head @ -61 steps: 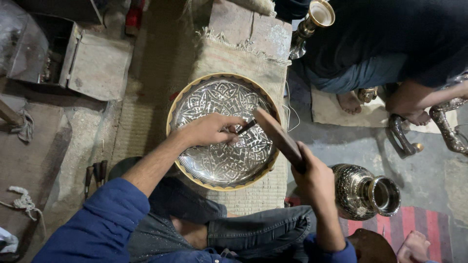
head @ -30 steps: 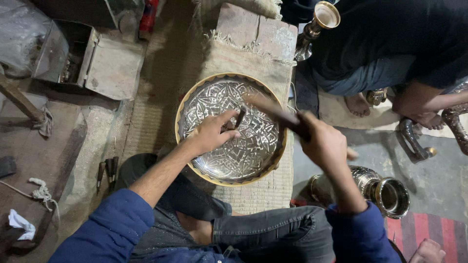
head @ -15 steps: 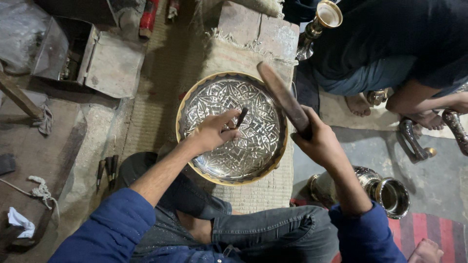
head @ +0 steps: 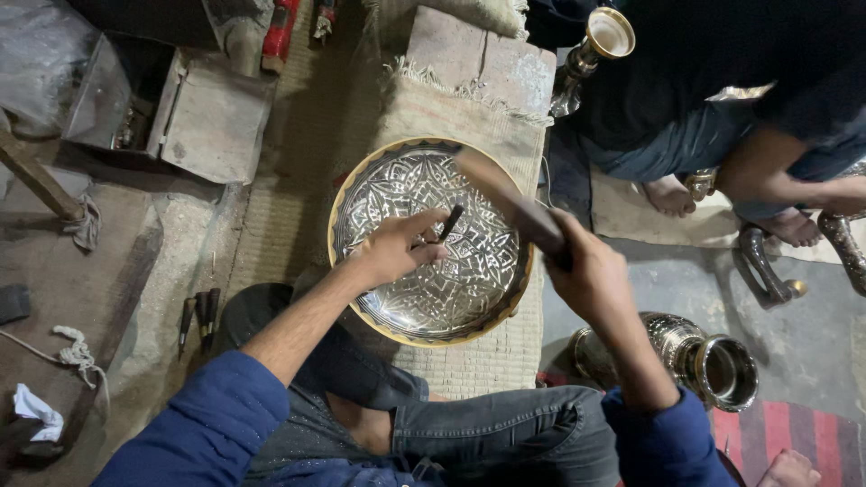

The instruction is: The person uses a hammer and a metal chisel to engrave a decorative pattern onto a round metal tray. They hold the chisel in place with one hand and strike it repeatedly with the hammer in the other, working on the tray's surface.

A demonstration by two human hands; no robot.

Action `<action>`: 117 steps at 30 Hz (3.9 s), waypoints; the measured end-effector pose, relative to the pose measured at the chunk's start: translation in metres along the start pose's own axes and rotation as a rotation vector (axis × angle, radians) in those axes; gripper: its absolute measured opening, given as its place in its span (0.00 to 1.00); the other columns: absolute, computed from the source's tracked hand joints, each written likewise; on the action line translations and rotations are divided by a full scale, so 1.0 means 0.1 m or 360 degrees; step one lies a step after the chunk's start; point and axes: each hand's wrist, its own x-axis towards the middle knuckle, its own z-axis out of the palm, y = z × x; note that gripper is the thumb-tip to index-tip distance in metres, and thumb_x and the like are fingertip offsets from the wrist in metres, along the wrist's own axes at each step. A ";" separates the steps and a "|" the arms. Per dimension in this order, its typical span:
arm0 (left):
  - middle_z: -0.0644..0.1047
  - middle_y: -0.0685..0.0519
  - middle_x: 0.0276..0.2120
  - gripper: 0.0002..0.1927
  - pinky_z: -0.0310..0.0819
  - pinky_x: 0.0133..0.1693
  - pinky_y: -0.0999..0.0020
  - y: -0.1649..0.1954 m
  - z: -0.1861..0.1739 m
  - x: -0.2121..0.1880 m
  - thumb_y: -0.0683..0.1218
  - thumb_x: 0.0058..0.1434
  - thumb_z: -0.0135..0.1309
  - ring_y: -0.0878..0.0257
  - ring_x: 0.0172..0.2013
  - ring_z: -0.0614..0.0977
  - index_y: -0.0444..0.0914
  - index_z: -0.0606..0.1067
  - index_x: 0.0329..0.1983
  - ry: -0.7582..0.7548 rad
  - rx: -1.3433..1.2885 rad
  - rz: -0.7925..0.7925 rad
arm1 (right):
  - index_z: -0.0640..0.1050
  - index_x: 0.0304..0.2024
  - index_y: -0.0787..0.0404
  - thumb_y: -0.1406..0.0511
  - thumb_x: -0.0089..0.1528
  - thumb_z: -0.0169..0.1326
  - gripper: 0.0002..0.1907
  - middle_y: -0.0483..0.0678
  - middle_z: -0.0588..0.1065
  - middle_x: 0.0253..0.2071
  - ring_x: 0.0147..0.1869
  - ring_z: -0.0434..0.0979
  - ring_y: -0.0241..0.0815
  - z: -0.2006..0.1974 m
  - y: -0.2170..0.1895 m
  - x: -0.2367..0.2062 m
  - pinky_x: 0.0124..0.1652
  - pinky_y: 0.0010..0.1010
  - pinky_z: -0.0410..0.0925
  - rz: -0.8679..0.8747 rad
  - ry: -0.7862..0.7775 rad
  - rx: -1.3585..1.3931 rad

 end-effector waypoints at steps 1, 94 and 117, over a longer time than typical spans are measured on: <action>0.84 0.52 0.40 0.28 0.83 0.38 0.61 0.00 0.01 0.00 0.56 0.64 0.54 0.59 0.36 0.87 0.54 0.65 0.68 0.0005 -0.0049 0.0022 | 0.70 0.64 0.50 0.65 0.57 0.62 0.32 0.59 0.79 0.51 0.48 0.82 0.61 0.01 0.01 -0.01 0.45 0.46 0.75 -0.0075 0.0025 -0.0067; 0.86 0.55 0.43 0.30 0.74 0.57 0.51 -0.06 -0.11 0.35 0.55 0.58 0.59 0.64 0.43 0.87 0.53 0.71 0.66 -0.0688 -0.0063 0.0272 | 0.69 0.65 0.55 0.65 0.56 0.67 0.36 0.57 0.80 0.39 0.36 0.81 0.44 0.62 -0.11 -1.17 0.36 0.38 0.74 0.0784 0.0187 0.0464; 0.86 0.55 0.41 0.31 0.75 0.54 0.53 -0.05 -0.13 0.33 0.55 0.57 0.60 0.65 0.41 0.87 0.52 0.71 0.66 -0.0665 -0.0104 0.0302 | 0.68 0.65 0.53 0.68 0.55 0.65 0.36 0.57 0.78 0.31 0.25 0.74 0.41 0.69 -0.03 -1.28 0.24 0.35 0.67 0.1025 0.0308 0.1182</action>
